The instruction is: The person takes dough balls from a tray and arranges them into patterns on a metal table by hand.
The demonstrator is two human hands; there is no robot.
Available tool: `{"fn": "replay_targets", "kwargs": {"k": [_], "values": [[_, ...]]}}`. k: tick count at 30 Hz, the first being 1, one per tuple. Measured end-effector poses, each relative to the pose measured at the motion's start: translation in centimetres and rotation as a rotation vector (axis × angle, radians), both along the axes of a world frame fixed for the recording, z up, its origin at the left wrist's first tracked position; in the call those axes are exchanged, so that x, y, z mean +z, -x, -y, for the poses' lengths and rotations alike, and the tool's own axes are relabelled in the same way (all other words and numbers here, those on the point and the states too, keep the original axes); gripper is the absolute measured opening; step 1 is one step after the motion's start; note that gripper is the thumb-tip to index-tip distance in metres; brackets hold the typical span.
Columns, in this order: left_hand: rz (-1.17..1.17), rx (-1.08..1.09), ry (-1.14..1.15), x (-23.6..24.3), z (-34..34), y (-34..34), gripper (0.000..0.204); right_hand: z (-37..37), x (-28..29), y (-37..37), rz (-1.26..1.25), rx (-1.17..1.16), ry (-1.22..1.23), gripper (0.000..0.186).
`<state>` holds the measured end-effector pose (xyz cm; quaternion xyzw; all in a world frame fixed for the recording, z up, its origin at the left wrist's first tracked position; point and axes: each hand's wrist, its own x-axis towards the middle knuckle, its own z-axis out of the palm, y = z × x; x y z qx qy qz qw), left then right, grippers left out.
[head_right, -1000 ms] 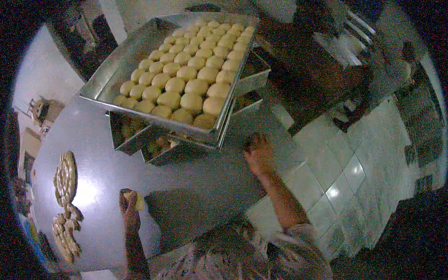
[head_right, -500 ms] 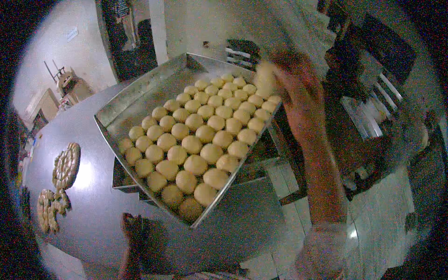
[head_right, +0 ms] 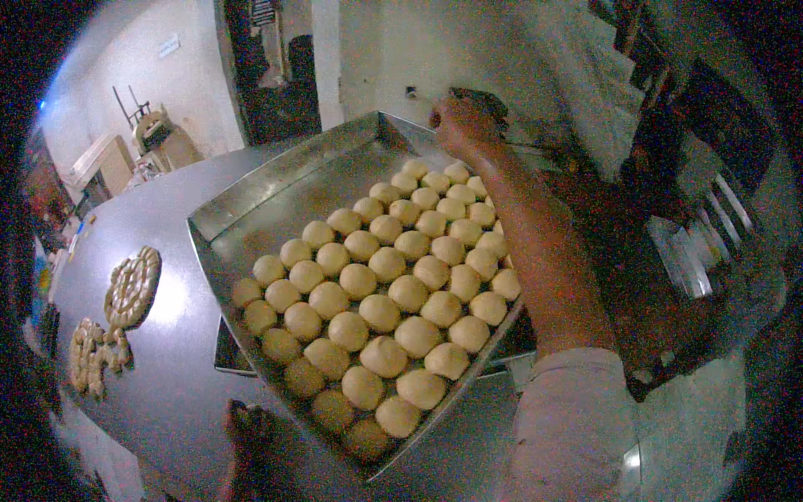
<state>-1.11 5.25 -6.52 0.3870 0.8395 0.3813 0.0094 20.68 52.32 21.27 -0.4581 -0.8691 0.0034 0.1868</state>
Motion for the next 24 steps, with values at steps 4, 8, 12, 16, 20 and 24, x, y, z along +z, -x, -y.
{"fn": "replay_targets", "kwargs": {"k": [4,8,12,16,20,24], "values": [[-0.003,-0.024,0.015,-1.0,-0.2,0.6,0.024,-0.8,-2.9,-2.1,0.225,0.119,0.010,0.024],[0.178,0.007,0.008,-10.8,3.1,5.6,0.024,0.5,-2.6,-1.4,0.401,0.162,0.079,0.030],[0.208,0.011,-0.070,-9.8,2.0,4.4,0.024,1.4,-1.2,-0.9,0.439,0.064,0.000,0.038],[-0.011,-0.094,0.017,1.2,-0.4,0.2,0.025,0.8,-3.6,-0.8,0.118,0.174,-0.115,0.041],[0.045,-0.087,-0.069,-1.7,0.8,1.6,0.026,2.3,-2.8,-1.3,0.363,0.202,0.035,0.045],[0.380,-0.168,-0.190,-12.1,1.5,6.5,0.024,3.7,-2.2,-3.8,-0.071,0.255,-0.292,0.042]]}}
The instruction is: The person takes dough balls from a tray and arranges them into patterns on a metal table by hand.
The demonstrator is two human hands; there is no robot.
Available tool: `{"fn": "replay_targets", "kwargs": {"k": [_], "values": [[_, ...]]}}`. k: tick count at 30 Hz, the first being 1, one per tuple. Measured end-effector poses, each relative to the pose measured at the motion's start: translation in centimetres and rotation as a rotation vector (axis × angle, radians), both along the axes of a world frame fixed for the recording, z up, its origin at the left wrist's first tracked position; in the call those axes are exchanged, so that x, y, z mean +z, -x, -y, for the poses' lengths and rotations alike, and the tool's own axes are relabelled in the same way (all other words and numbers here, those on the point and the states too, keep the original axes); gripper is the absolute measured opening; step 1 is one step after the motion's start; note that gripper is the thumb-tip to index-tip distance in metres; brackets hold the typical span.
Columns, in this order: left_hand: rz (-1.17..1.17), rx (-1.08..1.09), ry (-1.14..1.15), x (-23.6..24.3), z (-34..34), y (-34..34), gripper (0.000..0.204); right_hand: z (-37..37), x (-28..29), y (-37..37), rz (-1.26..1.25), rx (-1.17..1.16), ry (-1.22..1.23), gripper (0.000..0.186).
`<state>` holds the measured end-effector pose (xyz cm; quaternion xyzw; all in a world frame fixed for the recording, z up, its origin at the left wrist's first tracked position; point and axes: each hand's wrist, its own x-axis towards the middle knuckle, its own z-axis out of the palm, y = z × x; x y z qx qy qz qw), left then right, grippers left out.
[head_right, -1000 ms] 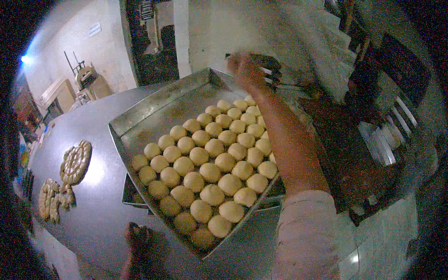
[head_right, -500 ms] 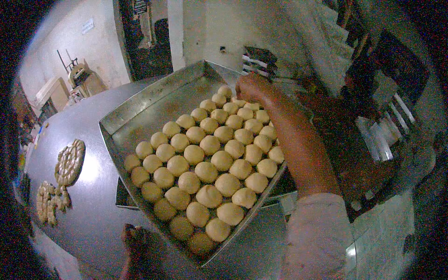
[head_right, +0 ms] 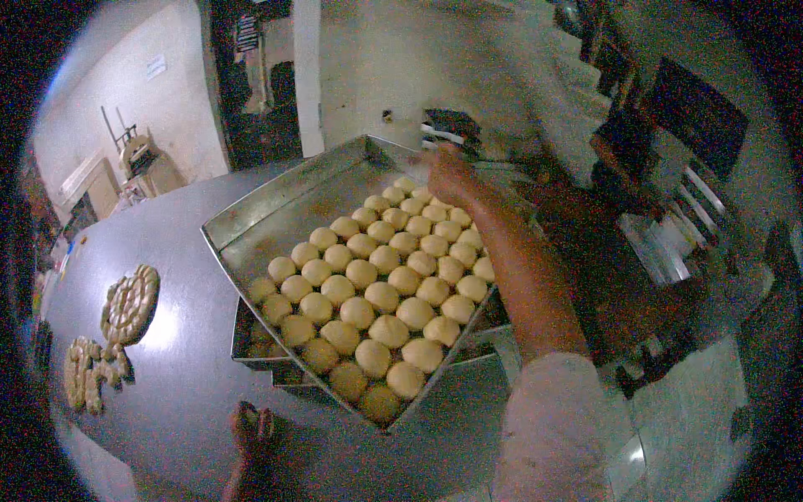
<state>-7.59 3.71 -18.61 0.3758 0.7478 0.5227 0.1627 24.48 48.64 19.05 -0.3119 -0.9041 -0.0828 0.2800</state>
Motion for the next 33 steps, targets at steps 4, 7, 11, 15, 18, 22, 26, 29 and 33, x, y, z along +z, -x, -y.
{"fn": "replay_targets", "kwargs": {"k": [4,7,11,15,18,22,26,29,33], "values": [[0.036,-0.219,-0.082,9.2,0.4,-3.0,0.021,13.4,6.1,-3.9,-0.520,0.126,0.027,0.029],[0.674,-0.307,-0.049,15.2,2.5,-3.0,0.027,26.7,4.3,-4.6,-0.881,0.033,0.221,0.018],[0.447,-0.614,0.028,17.4,5.1,-4.0,0.031,38.4,-5.1,-2.2,-0.410,0.105,0.373,0.019],[0.262,-1.059,0.126,19.3,4.7,-7.8,0.032,45.5,-13.2,2.8,-0.397,0.032,0.712,0.034],[0.187,-0.911,0.292,17.5,5.1,-5.7,0.024,48.8,-21.7,4.1,-0.500,-0.058,1.083,0.035],[0.458,-0.336,-0.123,14.8,7.5,6.2,0.018,48.5,-24.0,-2.6,-0.355,-0.361,0.673,0.032],[0.686,-0.354,-0.105,15.5,7.8,5.1,0.009,40.9,-25.4,-6.1,0.207,-0.760,0.168,0.039],[0.709,-0.427,-0.013,14.5,7.3,2.2,0.009,37.5,-28.4,-2.7,-0.172,-1.010,0.244,0.031],[0.667,-0.277,-0.044,14.7,8.0,5.6,0.016,41.8,-26.8,-3.0,-0.070,-0.499,0.405,0.042]]}}
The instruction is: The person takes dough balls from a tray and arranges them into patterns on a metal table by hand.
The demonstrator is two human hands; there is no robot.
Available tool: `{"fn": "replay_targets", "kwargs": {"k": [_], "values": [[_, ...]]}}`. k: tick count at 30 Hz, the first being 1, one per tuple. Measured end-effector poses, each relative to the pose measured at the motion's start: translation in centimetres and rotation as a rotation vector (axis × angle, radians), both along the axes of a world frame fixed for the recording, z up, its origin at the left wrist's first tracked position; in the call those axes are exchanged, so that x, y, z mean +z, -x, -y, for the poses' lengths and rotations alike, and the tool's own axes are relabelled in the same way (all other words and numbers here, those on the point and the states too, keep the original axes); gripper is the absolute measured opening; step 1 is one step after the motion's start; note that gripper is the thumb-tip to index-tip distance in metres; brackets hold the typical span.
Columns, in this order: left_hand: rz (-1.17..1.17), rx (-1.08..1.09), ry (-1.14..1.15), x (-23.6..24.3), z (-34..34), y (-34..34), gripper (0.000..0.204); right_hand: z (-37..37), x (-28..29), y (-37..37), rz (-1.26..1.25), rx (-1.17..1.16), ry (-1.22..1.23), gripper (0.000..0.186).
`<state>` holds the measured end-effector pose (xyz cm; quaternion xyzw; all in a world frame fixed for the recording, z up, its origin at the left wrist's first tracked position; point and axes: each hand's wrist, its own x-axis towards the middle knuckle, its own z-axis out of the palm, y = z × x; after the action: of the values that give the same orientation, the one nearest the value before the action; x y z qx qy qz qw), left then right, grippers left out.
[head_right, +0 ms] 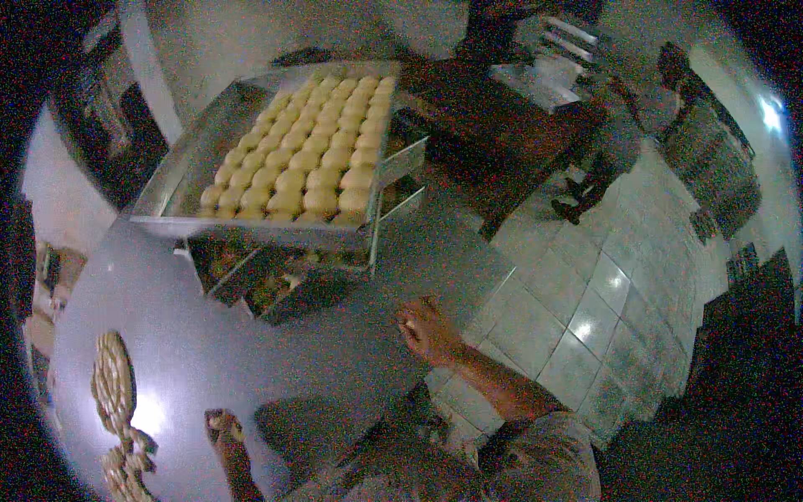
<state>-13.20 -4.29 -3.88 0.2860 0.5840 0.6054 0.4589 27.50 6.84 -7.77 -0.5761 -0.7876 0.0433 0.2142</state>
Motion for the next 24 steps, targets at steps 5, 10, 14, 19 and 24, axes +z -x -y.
{"fn": "replay_targets", "kwargs": {"k": [5,10,14,19,24], "values": [[0.092,-0.173,-0.014,-1.8,-1.4,-3.7,0.026,-8.2,2.2,-3.7,-0.338,-0.533,0.176,0.025],[0.265,-0.111,-0.107,0.0,-3.7,-5.6,0.014,-4.1,1.1,-3.1,-0.046,-0.012,-0.084,0.032],[0.119,-0.211,-0.045,-1.7,-5.9,-5.7,0.014,-10.8,0.1,-7.2,-0.011,-0.384,0.124,0.029],[0.196,-0.176,0.008,-3.1,-7.7,-7.8,0.033,-7.1,0.2,-6.2,-0.025,0.061,-0.002,0.029],[-0.219,-0.285,0.139,-5.9,-9.4,-7.1,0.035,-9.9,-0.5,-9.6,0.096,-0.161,-0.009,0.036]]}}
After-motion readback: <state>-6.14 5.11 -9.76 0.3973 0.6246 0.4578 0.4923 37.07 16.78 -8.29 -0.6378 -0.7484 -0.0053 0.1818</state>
